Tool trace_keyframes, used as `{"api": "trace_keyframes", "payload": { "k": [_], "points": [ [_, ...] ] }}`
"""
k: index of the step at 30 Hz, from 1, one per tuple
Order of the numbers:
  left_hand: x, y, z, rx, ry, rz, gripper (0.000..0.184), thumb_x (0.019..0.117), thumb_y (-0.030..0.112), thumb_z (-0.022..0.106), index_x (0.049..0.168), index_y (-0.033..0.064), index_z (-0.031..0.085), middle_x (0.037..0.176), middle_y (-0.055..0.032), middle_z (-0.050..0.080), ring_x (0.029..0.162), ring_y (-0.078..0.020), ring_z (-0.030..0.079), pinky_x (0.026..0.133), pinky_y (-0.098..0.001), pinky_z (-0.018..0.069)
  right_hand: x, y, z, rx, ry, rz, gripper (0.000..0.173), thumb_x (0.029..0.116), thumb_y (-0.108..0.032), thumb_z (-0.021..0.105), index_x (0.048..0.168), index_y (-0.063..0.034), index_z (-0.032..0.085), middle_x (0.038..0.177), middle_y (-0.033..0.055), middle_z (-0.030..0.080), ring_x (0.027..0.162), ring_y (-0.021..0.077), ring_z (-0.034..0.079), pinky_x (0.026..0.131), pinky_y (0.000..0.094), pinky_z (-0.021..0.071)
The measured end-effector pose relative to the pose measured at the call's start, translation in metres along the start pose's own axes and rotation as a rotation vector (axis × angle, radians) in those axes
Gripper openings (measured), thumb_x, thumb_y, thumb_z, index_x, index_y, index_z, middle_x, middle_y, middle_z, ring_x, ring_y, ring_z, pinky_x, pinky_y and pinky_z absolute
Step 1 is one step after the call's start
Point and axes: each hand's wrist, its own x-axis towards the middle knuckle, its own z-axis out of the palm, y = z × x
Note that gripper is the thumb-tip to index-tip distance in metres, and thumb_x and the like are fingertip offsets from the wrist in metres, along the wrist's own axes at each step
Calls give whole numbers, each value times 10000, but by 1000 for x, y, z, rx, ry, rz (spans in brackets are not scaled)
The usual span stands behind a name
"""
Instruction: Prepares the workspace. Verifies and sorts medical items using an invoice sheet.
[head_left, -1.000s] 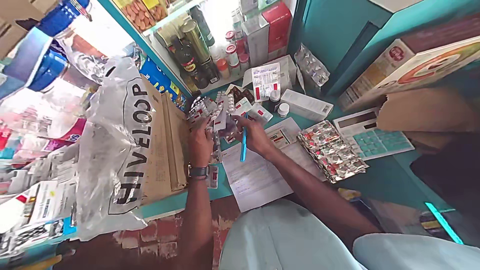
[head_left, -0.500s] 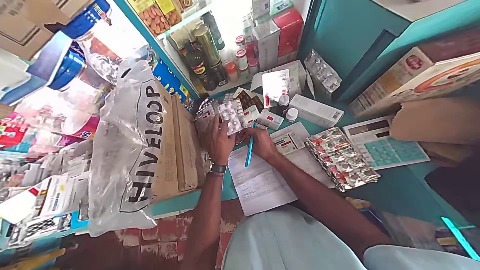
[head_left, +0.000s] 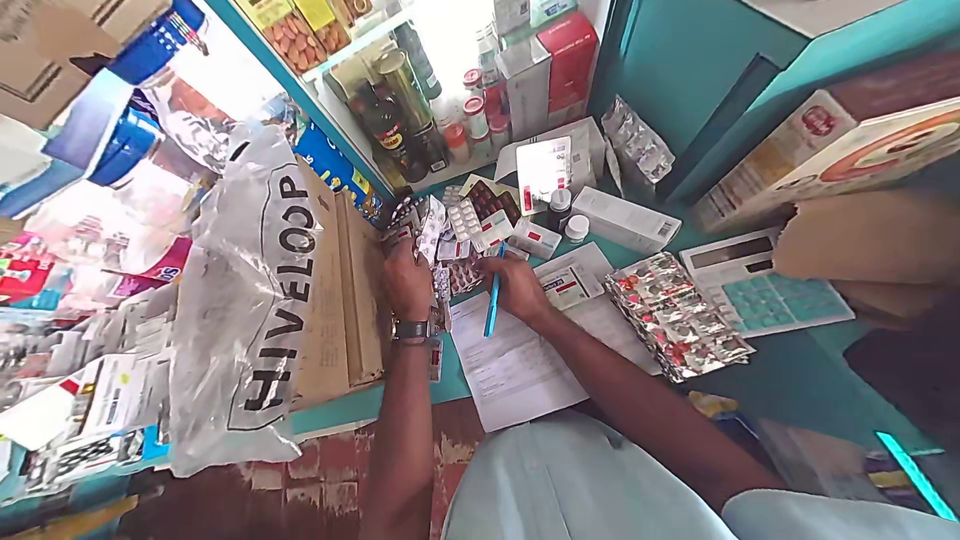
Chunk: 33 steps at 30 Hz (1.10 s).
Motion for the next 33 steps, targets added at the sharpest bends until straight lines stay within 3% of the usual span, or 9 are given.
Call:
{"api": "trace_keyframes", "payload": {
  "k": [8, 12, 18, 22, 25, 27, 28, 30, 33],
  "points": [
    [1, -2, -8, 41, 35, -14, 309, 984, 114, 621, 1280, 51, 683, 1186, -206, 714, 1089, -386, 695, 948, -604, 537, 1, -2, -3, -11, 3, 54, 170, 891, -47, 666, 1019, -111, 758, 979, 85, 735, 976, 313, 678, 818, 503, 560],
    [0, 0, -10, 80, 119, -48, 292, 989, 116, 605, 1261, 54, 689, 1151, -206, 723, 1055, -399, 703, 913, -615, 542, 1, -2, -4, -19, 15, 57, 121, 869, -29, 684, 954, -93, 742, 939, 86, 732, 983, 320, 674, 830, 498, 554],
    [-5, 0, -5, 81, 221, -44, 293, 996, 79, 573, 1263, 57, 692, 1173, -186, 724, 1045, -383, 711, 893, -588, 557, 0, -1, -5, 21, 59, 43, 131, 866, -13, 672, 948, -87, 741, 956, 82, 737, 994, 316, 676, 860, 510, 550],
    [-9, -7, -1, 14, 238, -31, 398, 973, 40, 590, 1366, 86, 631, 1334, -172, 659, 1121, -380, 686, 925, -579, 555, -1, -2, -3, 86, 135, 13, 110, 855, 19, 677, 910, -66, 721, 975, 84, 748, 999, 315, 676, 875, 503, 542],
    [-15, -8, 2, 54, 264, 5, 523, 934, 18, 603, 1442, 138, 572, 1617, -147, 386, 1391, -358, 506, 1064, -530, 493, -1, -4, -4, 86, 118, 24, 101, 871, 6, 665, 903, -75, 716, 961, 70, 745, 998, 307, 669, 867, 493, 537],
    [-24, -12, 7, 81, 282, 111, 385, 936, 34, 615, 1310, 113, 660, 1640, -188, 327, 1491, -386, 361, 1167, -549, 381, -1, -4, -5, 78, 110, 34, 90, 891, -10, 650, 896, -72, 714, 950, 72, 744, 992, 302, 672, 868, 488, 540],
    [-30, -13, 11, 81, 282, 167, 292, 929, 36, 624, 1203, 85, 712, 1615, -207, 366, 1501, -407, 334, 1202, -580, 318, -1, -4, -5, 72, 108, 35, 92, 905, -22, 642, 900, -73, 718, 948, 72, 746, 990, 299, 676, 868, 481, 545],
    [-48, -18, 19, 128, 250, 252, 172, 919, 75, 655, 1042, 100, 773, 1549, -208, 470, 1469, -453, 368, 1185, -634, 302, 0, -4, -5, 55, 93, 41, 105, 919, -33, 623, 917, -63, 723, 930, 91, 735, 965, 309, 676, 852, 482, 547],
    [-70, -26, 27, 243, 129, 237, 161, 941, 212, 675, 1023, 197, 813, 1554, -185, 480, 1482, -495, 319, 1187, -666, 256, -1, -4, -5, 30, 82, 38, 127, 914, -30, 604, 923, -69, 726, 923, 88, 739, 958, 307, 680, 848, 475, 547]
  ]
}}
